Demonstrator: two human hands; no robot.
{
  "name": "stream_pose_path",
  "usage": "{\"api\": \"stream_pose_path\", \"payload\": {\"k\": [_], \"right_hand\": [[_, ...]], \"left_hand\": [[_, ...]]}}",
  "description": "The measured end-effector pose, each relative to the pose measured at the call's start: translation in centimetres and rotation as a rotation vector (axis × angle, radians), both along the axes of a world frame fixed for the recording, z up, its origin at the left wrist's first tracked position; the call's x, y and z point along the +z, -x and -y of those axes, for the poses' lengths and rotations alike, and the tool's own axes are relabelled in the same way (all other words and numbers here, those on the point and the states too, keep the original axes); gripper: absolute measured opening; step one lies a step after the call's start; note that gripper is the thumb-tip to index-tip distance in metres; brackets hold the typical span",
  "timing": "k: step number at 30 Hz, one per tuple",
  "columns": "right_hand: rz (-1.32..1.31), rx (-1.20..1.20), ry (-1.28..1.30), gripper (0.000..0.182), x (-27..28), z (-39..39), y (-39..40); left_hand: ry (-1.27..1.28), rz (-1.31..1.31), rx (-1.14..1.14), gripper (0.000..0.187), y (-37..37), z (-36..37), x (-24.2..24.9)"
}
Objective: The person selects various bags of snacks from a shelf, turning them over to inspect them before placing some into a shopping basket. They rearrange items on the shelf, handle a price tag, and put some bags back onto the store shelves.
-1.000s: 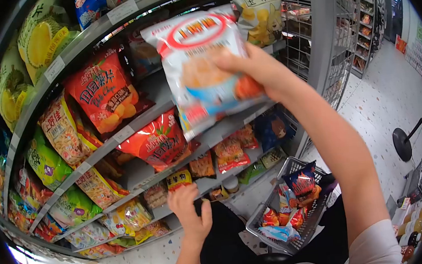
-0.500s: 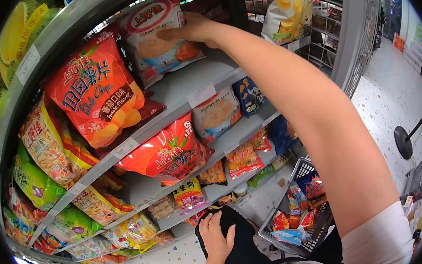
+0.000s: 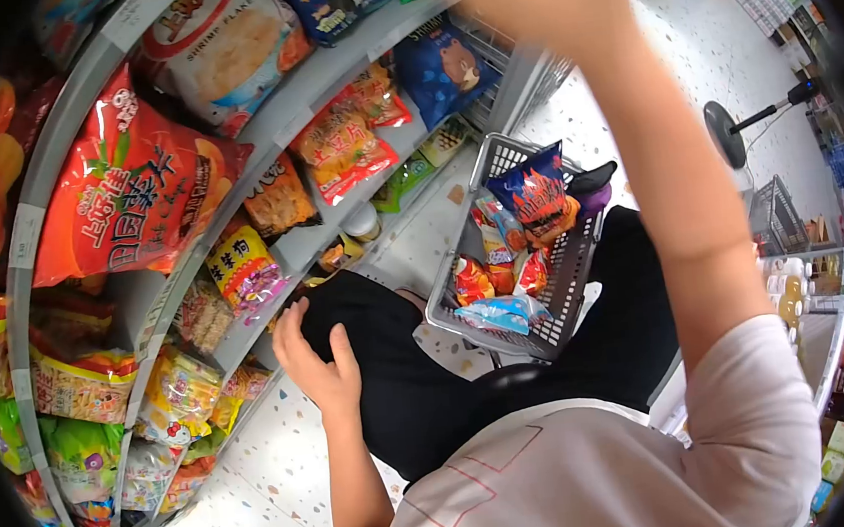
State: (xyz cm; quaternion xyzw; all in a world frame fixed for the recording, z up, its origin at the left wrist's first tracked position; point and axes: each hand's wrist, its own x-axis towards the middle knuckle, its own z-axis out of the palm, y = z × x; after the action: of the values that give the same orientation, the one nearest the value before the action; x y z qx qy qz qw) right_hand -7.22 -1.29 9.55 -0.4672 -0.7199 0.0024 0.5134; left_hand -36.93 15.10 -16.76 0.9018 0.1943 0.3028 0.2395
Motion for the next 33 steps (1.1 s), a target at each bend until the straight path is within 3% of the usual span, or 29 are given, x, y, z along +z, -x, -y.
{"api": "stream_pose_path", "payload": {"k": [2, 3, 4, 5, 7, 8, 11, 14, 17, 21, 25, 27, 29, 33], "right_hand": [[-0.141, -0.569, 0.037, 0.016, -10.2, 3.1, 4.3], [-0.264, -0.636, 0.387, 0.012, -14.7, 4.9, 5.6], [-0.235, -0.663, 0.629, 0.024, -21.1, 6.9, 6.8], [-0.020, -0.616, 1.044, 0.032, -26.4, 9.3, 8.3], [0.239, -0.435, 1.640, 0.047, -35.6, 13.2, 13.0], [0.272, -0.369, 1.778, 0.057, -36.8, 14.0, 15.1], [0.309, -0.478, 1.682, 0.047, -42.9, 16.6, 19.3], [0.377, -0.630, 1.489, 0.019, -44.2, 17.0, 20.4], [0.345, -0.801, 1.412, 0.022, -39.5, 16.1, 17.4], [-0.444, -1.059, 0.898, 0.019, -33.0, 17.4, 12.8], [-1.157, -0.809, 0.521, 0.020, -26.8, 18.2, 11.0], [-1.370, -0.776, 0.304, 0.020, -23.1, 17.5, 11.9], [-1.416, -0.727, 0.234, 0.021, -22.4, 17.5, 12.1], [-1.437, -0.650, 0.178, 0.031, -21.9, 17.4, 12.6]], "left_hand": [[-0.028, -0.011, -0.017, 0.050, -0.1, 0.0, 0.1], [-0.046, -0.012, -0.029, 0.049, -0.4, 0.0, 0.2], [-0.049, -0.009, -0.035, 0.048, -0.5, 0.0, 0.2], [-0.050, -0.016, -0.038, 0.048, -0.5, 0.0, 0.1], [-0.059, -0.032, -0.031, 0.047, -0.7, 0.1, 0.0], [-0.066, -0.027, -0.030, 0.046, -0.8, 0.2, 0.0], [-0.093, -0.057, -0.010, 0.043, -1.0, 0.5, 0.3], [-0.108, -0.041, 0.002, 0.039, -1.1, 0.8, 0.4], [-0.146, -0.050, -0.004, 0.036, -1.2, 0.9, 0.7], [-0.098, 0.011, -0.085, 0.029, -1.1, 2.8, 1.3], [0.916, -0.067, -0.325, 0.036, -0.9, 9.7, -1.0], [1.321, -0.299, -0.336, 0.044, -0.7, 12.7, -2.5], [1.597, -0.415, -0.448, 0.046, -1.2, 14.4, -1.4], [1.512, -0.247, -0.536, 0.033, -1.5, 15.4, -0.3]]}}
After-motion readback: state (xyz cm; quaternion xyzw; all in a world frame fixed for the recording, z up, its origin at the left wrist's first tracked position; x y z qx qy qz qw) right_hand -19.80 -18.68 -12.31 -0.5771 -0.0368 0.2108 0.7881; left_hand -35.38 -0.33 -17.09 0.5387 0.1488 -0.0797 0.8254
